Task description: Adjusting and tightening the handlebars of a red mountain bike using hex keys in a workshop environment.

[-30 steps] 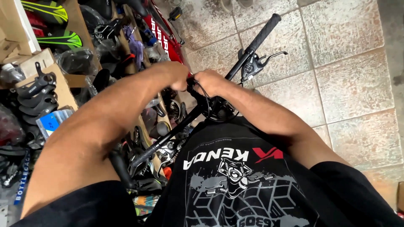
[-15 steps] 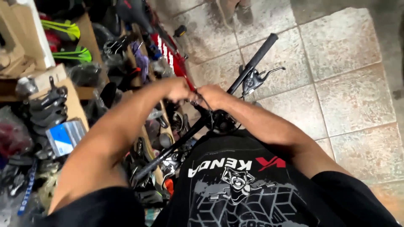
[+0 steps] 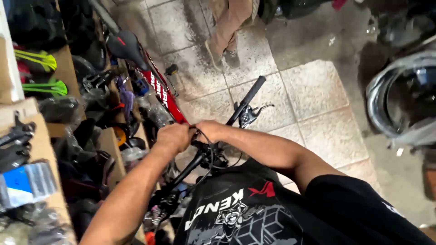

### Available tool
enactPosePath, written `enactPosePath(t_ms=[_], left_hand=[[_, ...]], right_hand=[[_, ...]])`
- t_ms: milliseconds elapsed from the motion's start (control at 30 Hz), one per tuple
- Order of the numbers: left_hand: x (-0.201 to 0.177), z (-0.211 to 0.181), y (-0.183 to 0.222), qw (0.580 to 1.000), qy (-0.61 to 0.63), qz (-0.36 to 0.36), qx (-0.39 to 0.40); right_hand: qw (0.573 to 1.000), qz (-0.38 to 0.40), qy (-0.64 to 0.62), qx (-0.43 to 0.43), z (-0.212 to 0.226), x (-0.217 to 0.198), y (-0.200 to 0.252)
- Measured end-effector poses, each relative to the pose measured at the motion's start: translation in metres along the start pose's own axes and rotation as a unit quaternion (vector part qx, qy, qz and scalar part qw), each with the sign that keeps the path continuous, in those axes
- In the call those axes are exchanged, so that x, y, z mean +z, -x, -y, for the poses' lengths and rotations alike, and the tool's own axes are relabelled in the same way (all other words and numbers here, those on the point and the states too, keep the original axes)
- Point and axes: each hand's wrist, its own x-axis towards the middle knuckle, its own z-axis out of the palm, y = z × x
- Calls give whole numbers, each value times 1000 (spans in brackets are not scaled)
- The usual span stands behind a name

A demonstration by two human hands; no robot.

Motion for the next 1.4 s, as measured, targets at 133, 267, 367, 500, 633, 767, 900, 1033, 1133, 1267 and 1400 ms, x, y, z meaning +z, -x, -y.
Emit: enactPosePath(t_ms=[133,267,367,500,633,767,900,1033,1133,1267,1400], left_hand=[[7,-19,3,999,32,-9,-38],[1,-71,22,990,87,-1,-107],[21,-95,15,989,94,-25,-108],[43,-117,6,990,95,-25,-102],[18,-145,34,992,94,-4,-80],[37,-160,17,995,76,-1,-62],[67,-165,-19,981,-26,-191,20],[69,-176,-57,989,-29,-144,7],[43,-165,-75,1000,-7,-12,-11],[35,-159,-75,994,-77,-69,43],[64,-152,-75,918,-209,-310,131]], right_hand=[[998,40,-24,-41,8,-20,19],[986,47,38,-154,-81,25,1],[982,30,68,-176,-44,-6,42],[985,66,119,-107,-36,-22,93],[986,81,136,-57,-19,-52,141],[987,86,130,-41,-45,-63,144],[992,62,103,-46,-97,-69,131],[980,10,10,-198,-167,-48,116],[988,-20,39,-148,-88,-76,166],[994,-37,22,-98,-94,-53,150],[1000,0,7,-10,-86,-33,138]])
